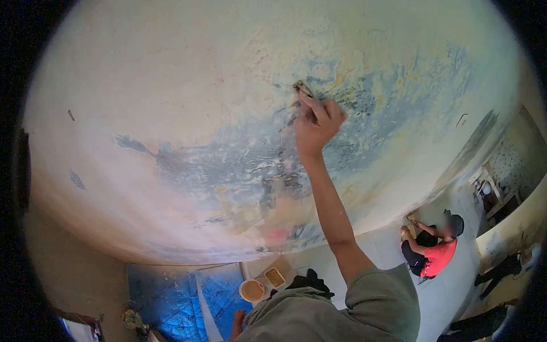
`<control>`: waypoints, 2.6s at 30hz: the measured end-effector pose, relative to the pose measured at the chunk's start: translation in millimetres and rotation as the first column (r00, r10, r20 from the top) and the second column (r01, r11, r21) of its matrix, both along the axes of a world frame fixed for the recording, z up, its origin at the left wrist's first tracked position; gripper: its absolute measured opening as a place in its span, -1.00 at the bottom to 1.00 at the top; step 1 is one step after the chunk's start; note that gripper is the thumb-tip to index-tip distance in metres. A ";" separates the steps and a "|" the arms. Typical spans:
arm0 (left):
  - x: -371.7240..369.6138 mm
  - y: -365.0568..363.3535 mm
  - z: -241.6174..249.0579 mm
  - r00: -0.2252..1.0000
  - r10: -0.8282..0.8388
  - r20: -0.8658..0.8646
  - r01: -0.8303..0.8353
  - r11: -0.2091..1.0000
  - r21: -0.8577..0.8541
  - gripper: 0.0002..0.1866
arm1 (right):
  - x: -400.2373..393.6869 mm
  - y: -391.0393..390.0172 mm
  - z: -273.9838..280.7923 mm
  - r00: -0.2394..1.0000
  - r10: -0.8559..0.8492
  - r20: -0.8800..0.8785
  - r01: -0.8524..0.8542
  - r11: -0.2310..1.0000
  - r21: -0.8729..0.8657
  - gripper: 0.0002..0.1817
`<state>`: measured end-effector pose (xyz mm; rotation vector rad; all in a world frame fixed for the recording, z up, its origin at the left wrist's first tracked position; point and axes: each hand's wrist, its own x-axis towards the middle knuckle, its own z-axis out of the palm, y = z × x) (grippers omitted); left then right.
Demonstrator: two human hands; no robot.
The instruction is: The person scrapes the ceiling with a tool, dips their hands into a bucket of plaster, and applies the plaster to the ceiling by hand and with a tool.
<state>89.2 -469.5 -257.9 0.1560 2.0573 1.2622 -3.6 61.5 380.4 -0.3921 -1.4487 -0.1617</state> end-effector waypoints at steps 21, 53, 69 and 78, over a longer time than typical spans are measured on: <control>4.3 16.5 3.5 0.956 0.157 0.249 -0.115 0.978 -0.174 -0.68 | -5.3 -32.5 -51.6 0.904 0.086 0.420 -0.182 0.964 0.195 -0.63; 37.0 -18.3 -29.3 0.998 -0.043 0.051 0.054 0.966 -0.252 -0.71 | 53.4 -6.7 -237.3 0.700 0.053 0.712 -0.068 0.998 -0.008 -0.68; 18.1 8.8 44.8 0.925 0.204 0.320 -0.117 0.956 -0.271 -0.64 | 48.7 -2.3 -249.9 0.763 0.051 0.644 -0.067 0.998 0.001 -0.71; 14.2 14.1 53.3 0.887 0.300 0.352 -0.223 0.944 -0.244 -0.61 | 52.3 -0.7 -233.2 0.749 0.061 0.659 -0.082 0.997 0.001 -0.71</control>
